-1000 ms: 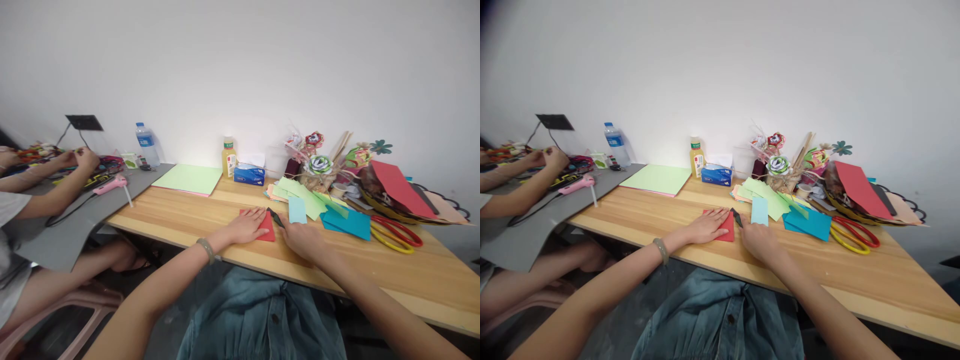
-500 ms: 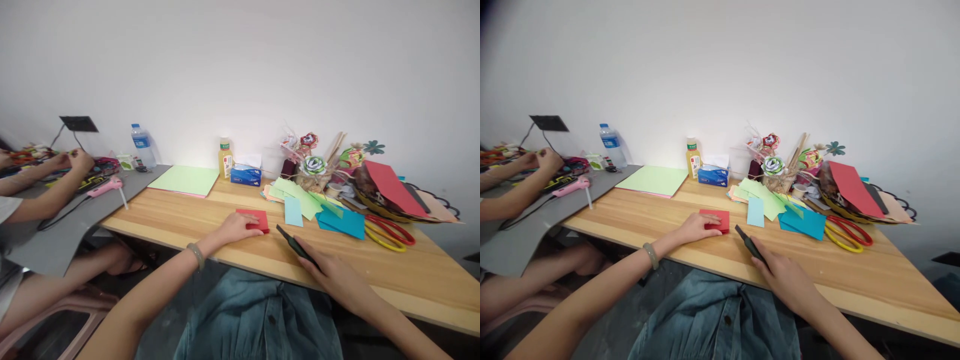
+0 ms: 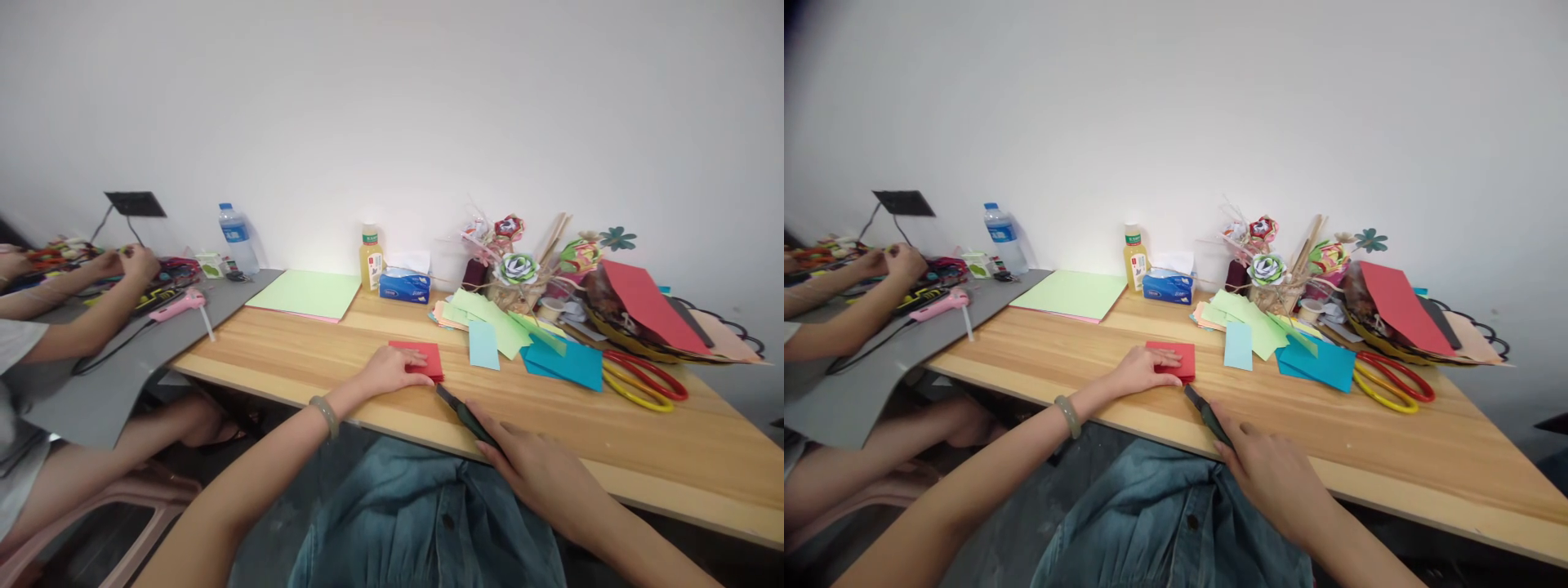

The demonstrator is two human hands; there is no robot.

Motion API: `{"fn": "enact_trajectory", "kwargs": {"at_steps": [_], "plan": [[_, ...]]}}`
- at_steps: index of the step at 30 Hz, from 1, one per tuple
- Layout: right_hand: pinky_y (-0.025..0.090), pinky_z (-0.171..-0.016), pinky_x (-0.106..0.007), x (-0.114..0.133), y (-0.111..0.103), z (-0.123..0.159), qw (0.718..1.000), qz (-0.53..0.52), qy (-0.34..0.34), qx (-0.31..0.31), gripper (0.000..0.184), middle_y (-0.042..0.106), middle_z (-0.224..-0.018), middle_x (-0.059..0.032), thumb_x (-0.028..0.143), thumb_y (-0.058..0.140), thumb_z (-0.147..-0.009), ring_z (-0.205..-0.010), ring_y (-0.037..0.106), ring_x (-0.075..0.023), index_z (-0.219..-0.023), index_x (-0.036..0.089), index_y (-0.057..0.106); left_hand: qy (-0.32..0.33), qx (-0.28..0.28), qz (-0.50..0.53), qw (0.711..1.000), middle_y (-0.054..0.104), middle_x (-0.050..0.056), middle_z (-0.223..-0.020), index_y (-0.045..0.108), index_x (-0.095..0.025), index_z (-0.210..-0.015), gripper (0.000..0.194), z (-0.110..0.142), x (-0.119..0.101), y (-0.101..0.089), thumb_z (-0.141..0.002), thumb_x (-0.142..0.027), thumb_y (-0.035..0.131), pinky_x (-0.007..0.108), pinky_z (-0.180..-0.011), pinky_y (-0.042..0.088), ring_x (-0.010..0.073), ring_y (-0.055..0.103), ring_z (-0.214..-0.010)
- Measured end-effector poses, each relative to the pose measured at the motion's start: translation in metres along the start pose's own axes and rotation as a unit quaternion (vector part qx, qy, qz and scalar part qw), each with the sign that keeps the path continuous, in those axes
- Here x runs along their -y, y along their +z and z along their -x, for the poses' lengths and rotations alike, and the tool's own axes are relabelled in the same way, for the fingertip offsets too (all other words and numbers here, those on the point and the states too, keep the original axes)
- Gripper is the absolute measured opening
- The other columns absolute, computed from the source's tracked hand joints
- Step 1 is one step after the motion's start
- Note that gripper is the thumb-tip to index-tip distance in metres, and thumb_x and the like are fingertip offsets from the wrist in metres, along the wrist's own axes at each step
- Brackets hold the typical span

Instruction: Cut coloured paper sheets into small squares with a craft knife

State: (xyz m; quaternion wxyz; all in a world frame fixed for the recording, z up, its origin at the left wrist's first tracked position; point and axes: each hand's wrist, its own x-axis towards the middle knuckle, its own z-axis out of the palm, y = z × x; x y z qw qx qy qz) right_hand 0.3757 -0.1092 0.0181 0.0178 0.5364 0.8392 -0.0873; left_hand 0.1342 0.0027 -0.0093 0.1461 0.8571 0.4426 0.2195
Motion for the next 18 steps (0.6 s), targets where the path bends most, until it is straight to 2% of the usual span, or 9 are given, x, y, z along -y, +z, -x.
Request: {"fn": "enact_trajectory", "kwargs": {"at_steps": [4, 11, 18], "plan": [[0.049, -0.070, -0.041, 0.004, -0.002, 0.001, 0.999, 0.035, 0.003, -0.003, 0.052, 0.066, -0.106, -0.0115, 0.037, 0.027, -0.094, -0.087, 0.065, -0.0292, -0.144, 0.022, 0.023, -0.003, 0.001, -0.003, 1.000, 0.066, 0.001, -0.112, 0.068, -0.024, -0.104, 0.046, 0.000, -0.001, 0.000, -0.074, -0.058, 0.060, 0.025, -0.096, 0.040, 0.0183, 0.058, -0.110], [0.042, -0.055, -0.028, 0.007, -0.003, 0.003, 0.995, 0.064, -0.030, -0.072, 0.050, 0.069, -0.089, -0.0080, 0.032, 0.033, -0.092, -0.070, 0.067, -0.0225, -0.141, 0.024, 0.031, 0.000, 0.008, -0.007, 1.000, 0.065, 0.003, -0.114, 0.068, -0.022, -0.105, 0.047, 0.001, -0.001, -0.002, -0.074, -0.058, 0.060, 0.025, -0.096, 0.040, 0.0185, 0.057, -0.111], [0.044, -0.053, -0.033, 0.013, -0.011, 0.001, 0.993, 0.119, -0.006, -0.026, 0.051, 0.069, -0.087, -0.0080, 0.031, 0.035, -0.092, -0.069, 0.067, -0.0267, -0.142, 0.020, 0.028, 0.000, 0.011, -0.011, 1.000, 0.065, 0.002, -0.114, 0.068, -0.023, -0.106, 0.047, 0.001, -0.003, -0.003, -0.074, -0.058, 0.060, 0.025, -0.097, 0.039, 0.0184, 0.058, -0.111]]}}
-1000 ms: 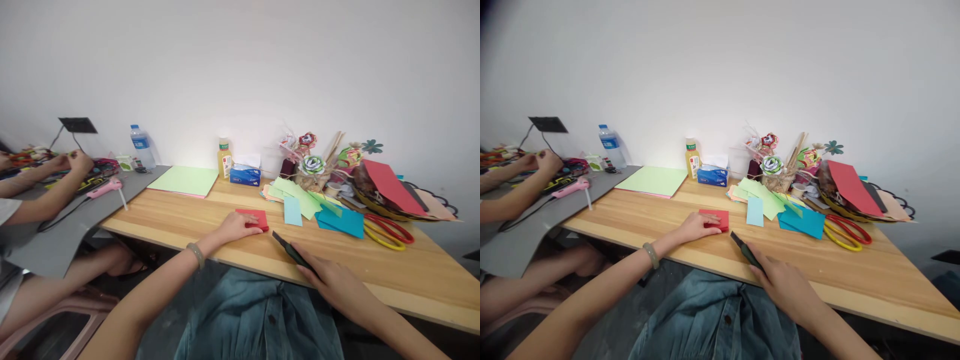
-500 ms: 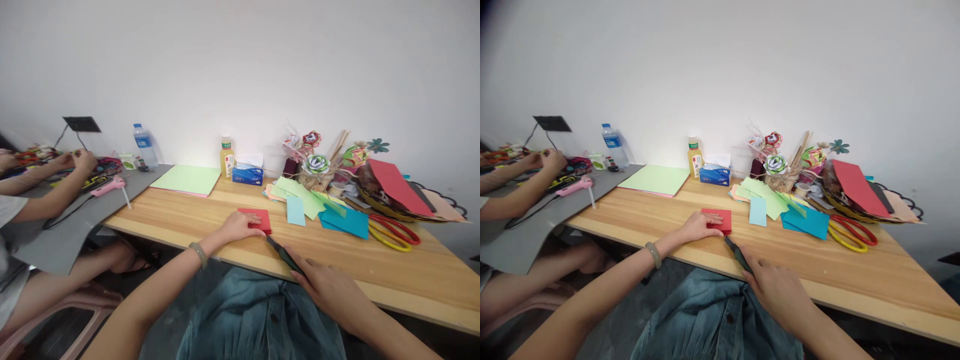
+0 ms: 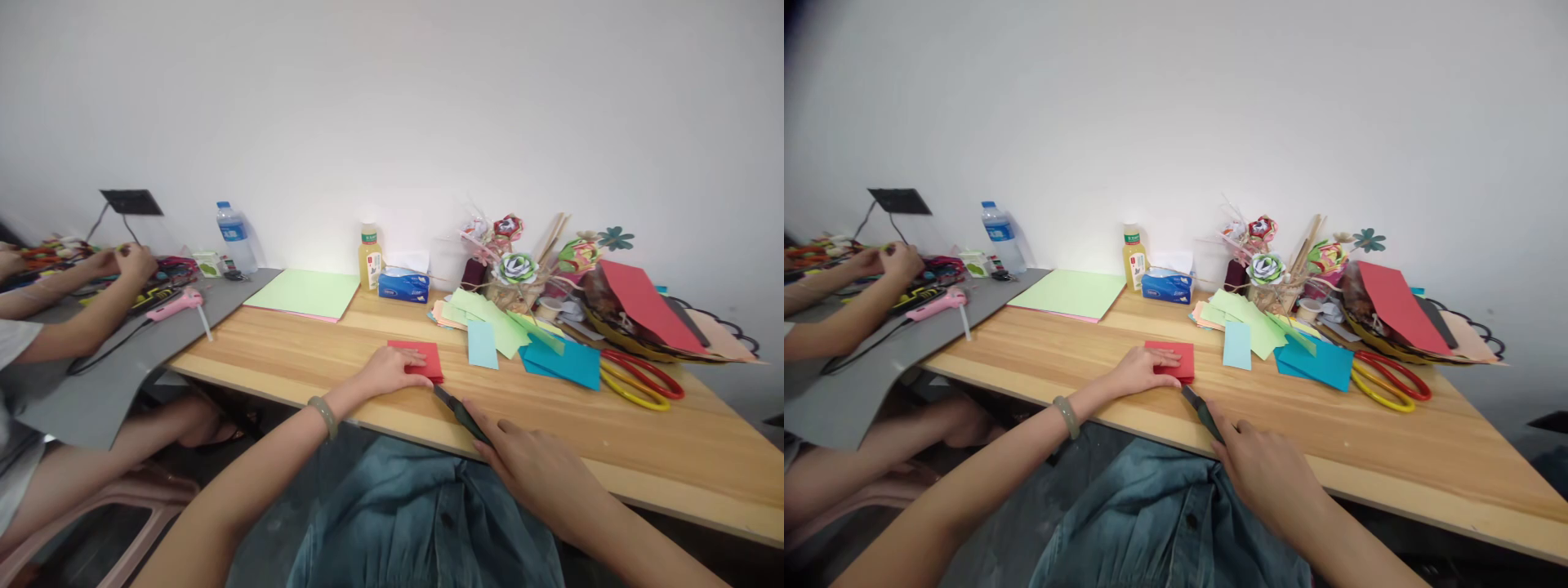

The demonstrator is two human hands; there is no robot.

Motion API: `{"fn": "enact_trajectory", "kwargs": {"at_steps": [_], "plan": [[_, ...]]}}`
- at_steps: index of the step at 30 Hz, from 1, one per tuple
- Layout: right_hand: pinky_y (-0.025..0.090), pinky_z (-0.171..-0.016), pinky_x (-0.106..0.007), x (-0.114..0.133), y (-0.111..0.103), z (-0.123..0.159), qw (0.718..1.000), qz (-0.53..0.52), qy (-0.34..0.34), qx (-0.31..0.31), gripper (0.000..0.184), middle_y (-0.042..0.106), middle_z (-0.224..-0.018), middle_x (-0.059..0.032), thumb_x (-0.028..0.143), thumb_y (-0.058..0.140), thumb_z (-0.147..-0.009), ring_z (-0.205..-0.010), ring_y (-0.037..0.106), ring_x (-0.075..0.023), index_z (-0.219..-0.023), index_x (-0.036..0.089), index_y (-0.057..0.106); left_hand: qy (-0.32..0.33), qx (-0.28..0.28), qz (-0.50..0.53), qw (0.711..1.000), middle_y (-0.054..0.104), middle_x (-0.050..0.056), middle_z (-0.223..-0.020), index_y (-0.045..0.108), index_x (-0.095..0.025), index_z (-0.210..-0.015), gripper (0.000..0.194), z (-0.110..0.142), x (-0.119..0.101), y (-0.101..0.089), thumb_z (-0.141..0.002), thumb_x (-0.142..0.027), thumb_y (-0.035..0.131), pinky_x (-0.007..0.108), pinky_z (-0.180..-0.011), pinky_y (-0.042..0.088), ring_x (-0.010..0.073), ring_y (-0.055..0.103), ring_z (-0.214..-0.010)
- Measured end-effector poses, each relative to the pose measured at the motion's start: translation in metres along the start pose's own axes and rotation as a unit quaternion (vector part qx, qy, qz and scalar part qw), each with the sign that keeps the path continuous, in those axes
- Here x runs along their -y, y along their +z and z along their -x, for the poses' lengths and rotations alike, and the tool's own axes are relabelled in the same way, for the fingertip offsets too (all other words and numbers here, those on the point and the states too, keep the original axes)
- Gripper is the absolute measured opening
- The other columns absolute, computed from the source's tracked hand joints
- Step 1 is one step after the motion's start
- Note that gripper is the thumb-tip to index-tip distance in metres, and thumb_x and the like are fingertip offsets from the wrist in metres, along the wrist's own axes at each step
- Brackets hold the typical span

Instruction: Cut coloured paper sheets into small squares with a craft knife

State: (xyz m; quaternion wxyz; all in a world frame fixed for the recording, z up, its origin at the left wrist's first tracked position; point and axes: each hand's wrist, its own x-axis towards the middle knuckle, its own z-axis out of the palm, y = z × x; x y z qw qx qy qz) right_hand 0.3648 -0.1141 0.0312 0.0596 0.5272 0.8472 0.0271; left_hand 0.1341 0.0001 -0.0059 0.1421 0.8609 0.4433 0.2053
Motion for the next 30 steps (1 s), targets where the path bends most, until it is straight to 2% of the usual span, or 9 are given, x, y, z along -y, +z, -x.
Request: {"fn": "enact_trajectory", "kwargs": {"at_steps": [6, 9, 12, 14, 16, 19, 22, 26, 30], "plan": [[0.047, -0.060, -0.038, 0.003, -0.009, -0.003, 0.999, 0.001, 0.015, 0.046, 0.051, 0.069, -0.091, -0.0101, 0.032, 0.031, -0.093, -0.076, 0.067, -0.0292, -0.142, 0.019, 0.027, 0.004, -0.002, -0.005, 1.000, 0.064, 0.002, -0.116, 0.068, -0.023, -0.105, 0.044, 0.002, -0.003, -0.001, -0.077, -0.056, 0.059, 0.025, -0.096, 0.039, 0.0185, 0.058, -0.110], [0.047, -0.064, -0.038, 0.004, -0.009, -0.003, 0.998, -0.020, 0.012, 0.057, 0.049, 0.069, -0.093, -0.0114, 0.031, 0.032, -0.093, -0.081, 0.066, -0.0292, -0.140, 0.017, 0.031, 0.006, -0.012, -0.010, 1.000, 0.067, 0.000, -0.112, 0.069, -0.023, -0.101, 0.037, 0.001, -0.005, -0.002, -0.088, -0.049, 0.046, 0.024, -0.094, 0.041, 0.0171, 0.060, -0.106], [0.047, -0.064, -0.036, 0.004, -0.006, -0.004, 0.998, -0.036, 0.015, 0.045, 0.049, 0.069, -0.095, -0.0122, 0.030, 0.033, -0.093, -0.082, 0.066, -0.0280, -0.139, 0.016, 0.034, -0.012, -0.029, -0.025, 0.999, 0.068, 0.004, -0.106, 0.069, -0.020, -0.097, 0.042, -0.007, -0.010, -0.003, -0.095, -0.040, 0.033, 0.029, -0.092, 0.042, 0.0192, 0.061, -0.102], [0.047, -0.063, -0.035, 0.005, -0.005, -0.004, 0.999, -0.030, 0.020, 0.033, 0.049, 0.070, -0.094, -0.0120, 0.031, 0.035, -0.092, -0.082, 0.067, -0.0278, -0.140, 0.017, 0.033, -0.016, -0.036, -0.035, 0.999, 0.064, 0.007, -0.115, 0.066, -0.019, -0.105, 0.041, -0.014, -0.014, -0.002, -0.096, -0.036, 0.029, 0.032, -0.098, 0.038, 0.0206, 0.055, -0.111], [0.047, -0.061, -0.034, 0.006, -0.003, -0.004, 0.999, -0.016, 0.020, 0.022, 0.050, 0.070, -0.093, -0.0112, 0.030, 0.036, -0.092, -0.080, 0.067, -0.0273, -0.140, 0.018, 0.033, -0.007, -0.031, -0.040, 0.999, 0.053, 0.008, -0.130, 0.056, -0.019, -0.120, 0.039, -0.020, -0.018, 0.000, -0.095, -0.038, 0.033, 0.037, -0.105, 0.031, 0.0221, 0.042, -0.126], [0.048, -0.057, -0.032, 0.009, -0.003, -0.004, 1.000, 0.007, 0.021, 0.012, 0.048, 0.071, -0.090, -0.0101, 0.029, 0.039, -0.091, -0.075, 0.068, -0.0265, -0.138, 0.018, 0.036, 0.024, 0.027, -0.053, 0.998, 0.029, 0.007, -0.147, 0.037, -0.027, -0.136, 0.051, -0.022, -0.021, 0.003, -0.091, -0.049, 0.039, 0.053, -0.105, 0.024, 0.0295, 0.021, -0.136], [0.047, -0.053, -0.030, 0.012, -0.004, -0.003, 0.999, 0.024, 0.025, 0.012, 0.048, 0.071, -0.086, -0.0103, 0.028, 0.042, -0.090, -0.071, 0.068, -0.0261, -0.137, 0.017, 0.038, 0.068, 0.098, -0.090, 0.989, 0.017, 0.003, -0.152, 0.034, -0.037, -0.136, 0.046, -0.019, -0.018, 0.005, -0.092, -0.051, 0.033, 0.063, -0.099, 0.022, 0.0347, 0.009, -0.138], [0.046, -0.052, -0.029, 0.014, -0.002, -0.004, 1.000, 0.021, 0.020, 0.007, 0.048, 0.071, -0.084, -0.0112, 0.027, 0.043, -0.090, -0.070, 0.068, -0.0250, -0.136, 0.014, 0.039, 0.110, 0.126, -0.110, 0.980, 0.025, 0.005, -0.149, 0.034, -0.033, -0.137, 0.046, -0.014, -0.007, 0.004, -0.095, -0.048, 0.025, 0.056, -0.105, 0.018, 0.0283, 0.008, -0.139], [0.047, -0.054, -0.031, 0.012, 0.001, -0.003, 0.999, 0.012, 0.023, 0.021, 0.049, 0.071, -0.088, -0.0109, 0.027, 0.040, -0.091, -0.073, 0.068, -0.0256, -0.138, 0.015, 0.036, 0.119, 0.151, -0.101, 0.976, 0.021, 0.003, -0.151, 0.026, -0.031, -0.141, 0.047, -0.009, 0.012, -0.004, -0.096, -0.046, 0.021, 0.047, -0.109, 0.013, 0.0207, 0.012, -0.139]]}}
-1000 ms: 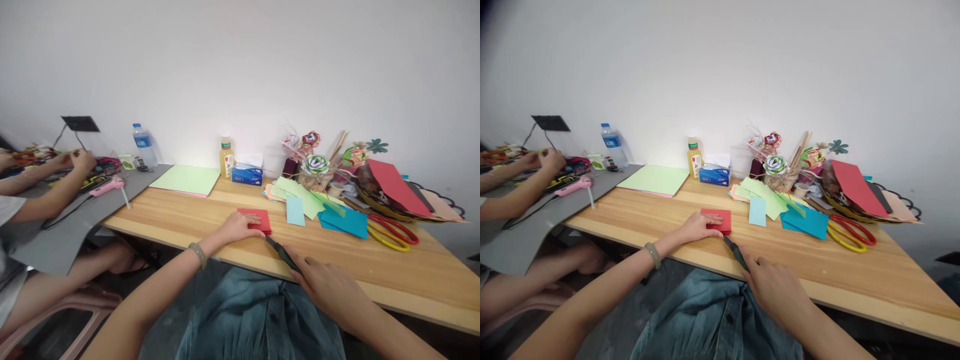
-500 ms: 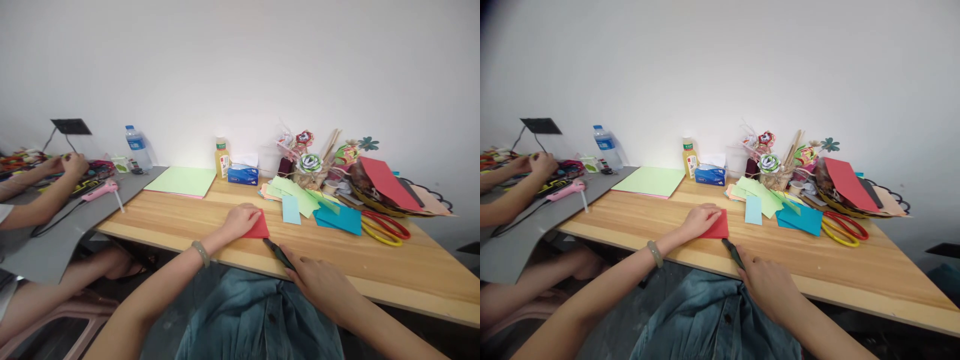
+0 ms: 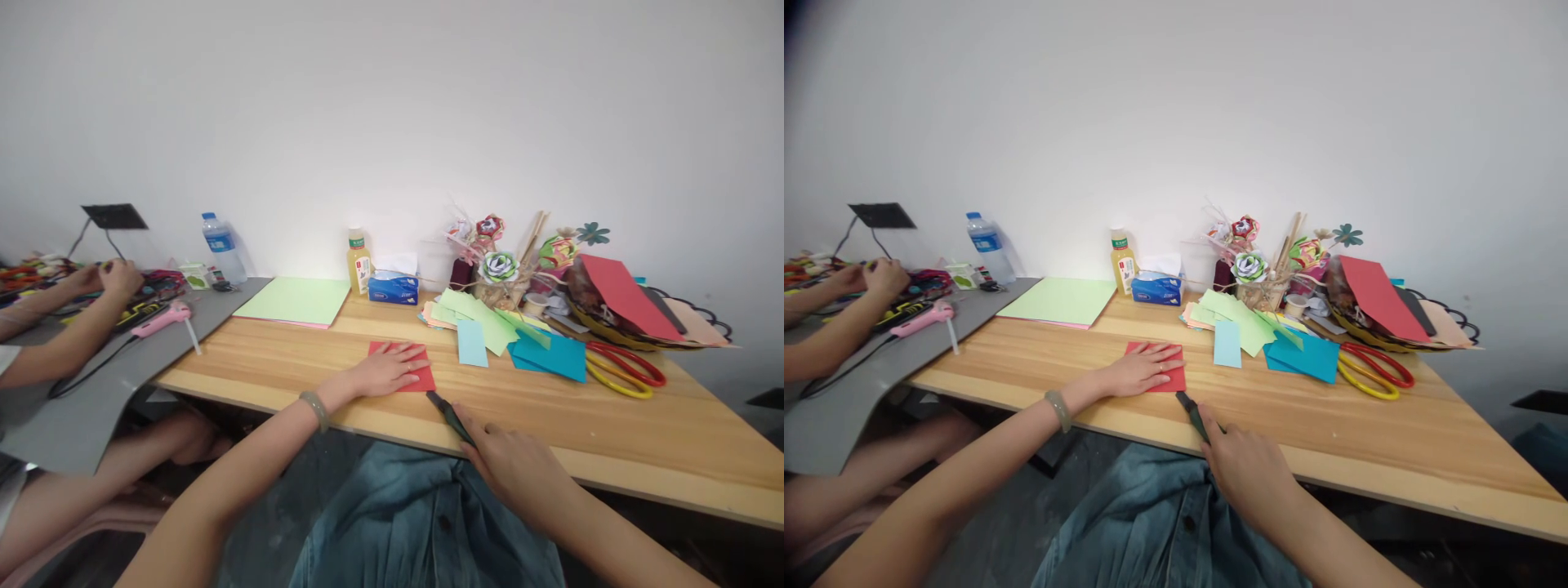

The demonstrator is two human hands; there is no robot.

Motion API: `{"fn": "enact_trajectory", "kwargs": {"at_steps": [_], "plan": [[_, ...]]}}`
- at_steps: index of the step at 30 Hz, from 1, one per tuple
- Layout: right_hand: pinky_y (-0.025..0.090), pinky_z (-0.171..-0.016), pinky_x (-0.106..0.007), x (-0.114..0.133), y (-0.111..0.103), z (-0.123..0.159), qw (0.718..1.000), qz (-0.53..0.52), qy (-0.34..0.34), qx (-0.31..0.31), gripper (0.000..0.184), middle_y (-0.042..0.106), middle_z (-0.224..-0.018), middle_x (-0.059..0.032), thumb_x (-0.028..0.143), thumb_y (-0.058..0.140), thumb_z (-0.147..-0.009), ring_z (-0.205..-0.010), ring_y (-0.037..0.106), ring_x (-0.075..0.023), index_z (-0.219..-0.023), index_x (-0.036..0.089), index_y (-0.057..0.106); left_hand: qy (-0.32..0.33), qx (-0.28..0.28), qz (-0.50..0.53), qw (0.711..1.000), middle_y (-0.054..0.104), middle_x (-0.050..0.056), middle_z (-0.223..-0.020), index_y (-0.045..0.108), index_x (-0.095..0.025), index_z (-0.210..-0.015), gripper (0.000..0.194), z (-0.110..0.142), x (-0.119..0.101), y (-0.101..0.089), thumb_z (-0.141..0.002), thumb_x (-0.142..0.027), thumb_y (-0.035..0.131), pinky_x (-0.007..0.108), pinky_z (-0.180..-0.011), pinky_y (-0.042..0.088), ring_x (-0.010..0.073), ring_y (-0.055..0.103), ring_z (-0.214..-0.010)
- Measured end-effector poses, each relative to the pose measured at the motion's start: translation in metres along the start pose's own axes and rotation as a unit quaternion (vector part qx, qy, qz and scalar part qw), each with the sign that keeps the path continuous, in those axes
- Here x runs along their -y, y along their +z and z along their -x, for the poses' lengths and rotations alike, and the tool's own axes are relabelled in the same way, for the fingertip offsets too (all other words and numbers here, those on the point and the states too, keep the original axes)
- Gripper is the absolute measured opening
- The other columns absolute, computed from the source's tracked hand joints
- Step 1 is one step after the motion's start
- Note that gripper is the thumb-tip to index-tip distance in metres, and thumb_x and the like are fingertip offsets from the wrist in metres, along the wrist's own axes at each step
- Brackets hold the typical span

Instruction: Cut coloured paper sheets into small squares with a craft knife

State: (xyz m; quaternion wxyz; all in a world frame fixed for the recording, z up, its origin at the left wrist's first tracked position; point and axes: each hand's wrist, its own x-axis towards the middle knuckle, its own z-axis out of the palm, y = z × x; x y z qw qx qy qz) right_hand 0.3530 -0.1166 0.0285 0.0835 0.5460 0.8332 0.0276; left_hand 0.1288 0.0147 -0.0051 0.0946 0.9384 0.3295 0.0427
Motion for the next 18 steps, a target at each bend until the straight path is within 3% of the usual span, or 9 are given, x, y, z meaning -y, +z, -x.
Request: {"fn": "enact_trajectory", "kwargs": {"at_steps": [4, 7, 10, 13, 15, 18], "plan": [[0.047, -0.054, -0.032, 0.000, 0.000, 0.001, 1.000, -0.003, 0.003, 0.005, 0.049, 0.071, -0.085, -0.0105, 0.027, 0.039, -0.091, -0.073, 0.068, -0.0262, -0.138, 0.014, 0.036, -0.029, 0.000, -0.012, 1.000, 0.025, 0.000, -0.149, 0.027, -0.033, -0.140, 0.045, 0.017, 0.026, -0.009, -0.096, -0.043, 0.024, 0.040, -0.110, 0.014, 0.0164, 0.019, -0.137], [0.046, -0.054, -0.031, 0.000, 0.000, 0.000, 1.000, 0.001, 0.005, 0.010, 0.048, 0.071, -0.085, -0.0103, 0.026, 0.039, -0.091, -0.073, 0.068, -0.0256, -0.138, 0.015, 0.036, -0.072, -0.028, -0.027, 0.997, 0.027, 0.002, -0.148, 0.035, -0.031, -0.137, 0.043, 0.025, 0.033, -0.018, -0.097, -0.041, 0.024, 0.045, -0.110, 0.010, 0.0194, 0.019, -0.137], [0.046, -0.053, -0.030, -0.001, 0.003, -0.002, 1.000, 0.007, 0.002, -0.001, 0.048, 0.071, -0.084, -0.0093, 0.026, 0.041, -0.090, -0.071, 0.068, -0.0253, -0.137, 0.017, 0.038, -0.070, -0.061, -0.025, 0.995, 0.027, -0.001, -0.148, 0.034, -0.031, -0.137, 0.044, 0.021, 0.013, -0.022, -0.097, -0.040, 0.020, 0.044, -0.111, 0.007, 0.0181, 0.016, -0.138], [0.047, -0.051, -0.031, -0.002, 0.008, -0.004, 1.000, 0.007, 0.002, -0.028, 0.048, 0.071, -0.084, -0.0090, 0.027, 0.042, -0.089, -0.069, 0.068, -0.0263, -0.136, 0.018, 0.040, 0.036, -0.050, 0.003, 0.998, 0.034, -0.002, -0.145, 0.034, -0.030, -0.137, 0.042, 0.009, -0.024, -0.019, -0.098, -0.038, 0.024, 0.037, -0.110, 0.016, 0.0148, 0.021, -0.137], [0.047, -0.050, -0.031, -0.003, 0.012, -0.005, 0.999, 0.005, 0.003, -0.039, 0.047, 0.071, -0.083, -0.0088, 0.026, 0.042, -0.089, -0.066, 0.068, -0.0263, -0.135, 0.018, 0.042, 0.071, -0.031, -0.005, 0.997, 0.043, 0.000, -0.140, 0.041, -0.027, -0.134, 0.040, 0.001, -0.044, -0.016, -0.097, -0.036, 0.028, 0.038, -0.110, 0.018, 0.0165, 0.026, -0.135], [0.047, -0.049, -0.032, -0.005, 0.015, -0.004, 0.999, 0.003, -0.004, -0.039, 0.045, 0.072, -0.082, -0.0084, 0.025, 0.041, -0.088, -0.064, 0.068, -0.0262, -0.133, 0.019, 0.045, 0.076, -0.041, -0.044, 0.995, 0.052, 0.003, -0.132, 0.052, -0.023, -0.124, 0.035, -0.001, -0.052, -0.012, -0.096, -0.033, 0.033, 0.041, -0.109, 0.020, 0.0190, 0.031, -0.133]]}}
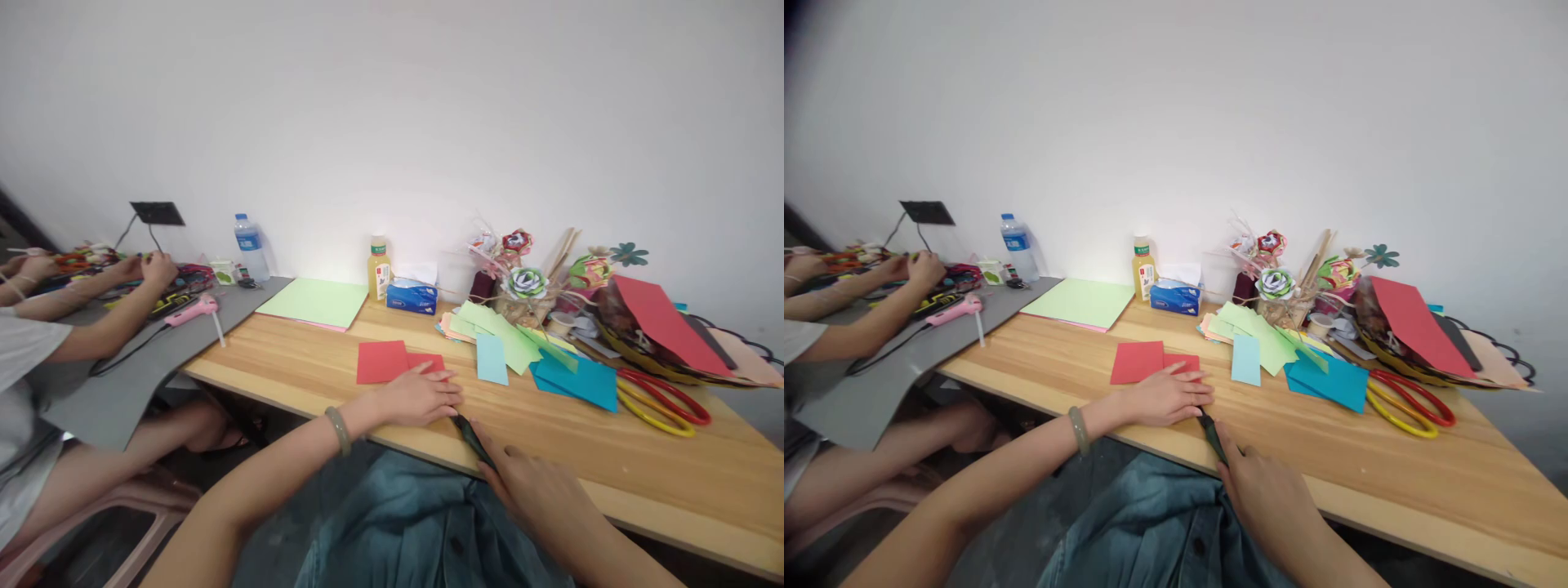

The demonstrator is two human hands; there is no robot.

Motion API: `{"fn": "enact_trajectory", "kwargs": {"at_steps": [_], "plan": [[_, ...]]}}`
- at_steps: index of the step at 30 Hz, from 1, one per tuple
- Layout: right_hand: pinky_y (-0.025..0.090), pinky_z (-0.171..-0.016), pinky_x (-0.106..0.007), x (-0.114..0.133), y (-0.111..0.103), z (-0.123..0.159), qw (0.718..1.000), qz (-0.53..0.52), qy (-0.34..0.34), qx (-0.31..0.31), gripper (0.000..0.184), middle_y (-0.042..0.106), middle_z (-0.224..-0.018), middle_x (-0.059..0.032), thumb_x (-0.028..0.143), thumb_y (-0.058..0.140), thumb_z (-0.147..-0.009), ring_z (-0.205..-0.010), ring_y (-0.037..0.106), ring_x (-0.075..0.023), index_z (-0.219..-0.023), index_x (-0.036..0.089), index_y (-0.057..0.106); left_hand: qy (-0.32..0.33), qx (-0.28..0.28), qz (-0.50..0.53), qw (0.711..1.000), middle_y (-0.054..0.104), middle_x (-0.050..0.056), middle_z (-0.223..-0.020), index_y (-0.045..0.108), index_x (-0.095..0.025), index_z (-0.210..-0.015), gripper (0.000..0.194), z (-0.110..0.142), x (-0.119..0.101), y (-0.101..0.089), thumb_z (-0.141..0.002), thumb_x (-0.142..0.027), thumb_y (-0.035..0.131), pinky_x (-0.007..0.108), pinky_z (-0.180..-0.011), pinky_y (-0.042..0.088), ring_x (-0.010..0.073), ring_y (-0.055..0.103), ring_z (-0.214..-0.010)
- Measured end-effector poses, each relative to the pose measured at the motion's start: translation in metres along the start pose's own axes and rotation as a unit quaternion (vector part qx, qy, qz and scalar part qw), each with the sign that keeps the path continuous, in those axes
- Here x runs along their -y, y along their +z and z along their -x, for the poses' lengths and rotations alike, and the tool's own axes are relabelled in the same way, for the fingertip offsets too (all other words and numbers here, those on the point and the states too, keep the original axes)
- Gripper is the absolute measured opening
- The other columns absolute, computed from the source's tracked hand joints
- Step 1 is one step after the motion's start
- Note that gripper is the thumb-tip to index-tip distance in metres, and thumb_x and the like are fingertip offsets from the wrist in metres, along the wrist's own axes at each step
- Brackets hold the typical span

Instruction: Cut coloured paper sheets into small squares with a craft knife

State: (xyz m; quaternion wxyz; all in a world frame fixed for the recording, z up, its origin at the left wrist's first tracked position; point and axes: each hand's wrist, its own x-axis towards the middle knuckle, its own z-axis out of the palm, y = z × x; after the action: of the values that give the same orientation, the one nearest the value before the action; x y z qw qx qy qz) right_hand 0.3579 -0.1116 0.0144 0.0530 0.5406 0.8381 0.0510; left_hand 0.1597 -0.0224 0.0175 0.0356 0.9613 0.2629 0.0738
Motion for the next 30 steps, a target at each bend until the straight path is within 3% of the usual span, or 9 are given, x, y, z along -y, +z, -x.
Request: {"fn": "enact_trajectory", "kwargs": {"at_steps": [5, 11, 14, 18, 22, 25, 30], "plan": [[0.049, -0.049, -0.032, -0.001, 0.003, 0.000, 1.000, -0.010, 0.000, -0.009, 0.047, 0.072, -0.079, -0.0082, 0.026, 0.041, -0.089, -0.064, 0.068, -0.0265, -0.135, 0.017, 0.042, -0.021, -0.035, -0.060, 0.997, 0.060, 0.006, -0.122, 0.057, -0.022, -0.118, 0.034, 0.014, 0.017, 0.001, -0.095, -0.035, 0.036, 0.041, -0.109, 0.018, 0.0202, 0.033, -0.132], [0.050, -0.050, -0.033, 0.002, 0.000, -0.002, 1.000, 0.011, -0.001, -0.013, 0.047, 0.071, -0.081, -0.0083, 0.025, 0.043, -0.088, -0.063, 0.068, -0.0263, -0.134, 0.019, 0.044, 0.000, -0.025, -0.044, 0.999, 0.045, 0.003, -0.138, 0.040, -0.026, -0.135, 0.043, 0.012, 0.019, 0.000, -0.095, -0.041, 0.035, 0.042, -0.110, 0.015, 0.0198, 0.026, -0.135], [0.052, -0.053, -0.034, 0.004, -0.005, -0.002, 1.000, 0.015, 0.003, 0.014, 0.048, 0.071, -0.083, -0.0087, 0.026, 0.040, -0.090, -0.068, 0.068, -0.0263, -0.136, 0.016, 0.040, -0.001, 0.001, -0.036, 0.999, 0.044, 0.003, -0.139, 0.041, -0.026, -0.134, 0.041, 0.013, 0.017, 0.004, -0.095, -0.039, 0.034, 0.040, -0.109, 0.017, 0.0186, 0.029, -0.134], [0.052, -0.055, -0.035, 0.007, -0.009, -0.001, 0.999, 0.013, 0.014, 0.036, 0.048, 0.071, -0.085, -0.0087, 0.024, 0.039, -0.090, -0.070, 0.068, -0.0265, -0.138, 0.017, 0.037, -0.064, 0.022, -0.034, 0.997, 0.042, 0.005, -0.140, 0.041, -0.021, -0.134, 0.044, 0.029, 0.023, 0.004, -0.095, -0.039, 0.035, 0.038, -0.108, 0.021, 0.0197, 0.032, -0.133], [0.052, -0.057, -0.037, 0.008, -0.009, 0.001, 0.999, -0.001, 0.009, 0.041, 0.049, 0.071, -0.084, -0.0100, 0.022, 0.039, -0.090, -0.071, 0.068, -0.0274, -0.138, 0.015, 0.037, -0.182, -0.014, -0.040, 0.982, 0.055, 0.008, -0.129, 0.058, -0.018, -0.118, 0.041, 0.037, 0.025, -0.005, -0.095, -0.040, 0.031, 0.042, -0.107, 0.024, 0.0239, 0.042, -0.125], [0.052, -0.056, -0.036, 0.008, -0.009, 0.001, 0.999, -0.007, 0.015, 0.036, 0.049, 0.071, -0.084, -0.0103, 0.023, 0.040, -0.090, -0.070, 0.068, -0.0275, -0.138, 0.015, 0.037, -0.245, -0.043, -0.040, 0.968, 0.056, 0.014, -0.126, 0.057, -0.011, -0.118, 0.046, 0.021, 0.020, -0.007, -0.097, -0.034, 0.023, 0.043, -0.104, 0.029, 0.0269, 0.044, -0.123], [0.052, -0.058, -0.036, 0.004, -0.009, 0.000, 0.999, -0.031, 0.007, 0.028, 0.048, 0.071, -0.086, -0.0099, 0.024, 0.038, -0.091, -0.073, 0.068, -0.0273, -0.137, 0.014, 0.038, -0.274, -0.030, -0.011, 0.961, 0.031, 0.018, -0.144, 0.035, -0.003, -0.136, 0.052, -0.013, 0.014, 0.009, -0.095, -0.034, 0.028, 0.038, -0.106, 0.030, 0.0255, 0.031, -0.133]]}}
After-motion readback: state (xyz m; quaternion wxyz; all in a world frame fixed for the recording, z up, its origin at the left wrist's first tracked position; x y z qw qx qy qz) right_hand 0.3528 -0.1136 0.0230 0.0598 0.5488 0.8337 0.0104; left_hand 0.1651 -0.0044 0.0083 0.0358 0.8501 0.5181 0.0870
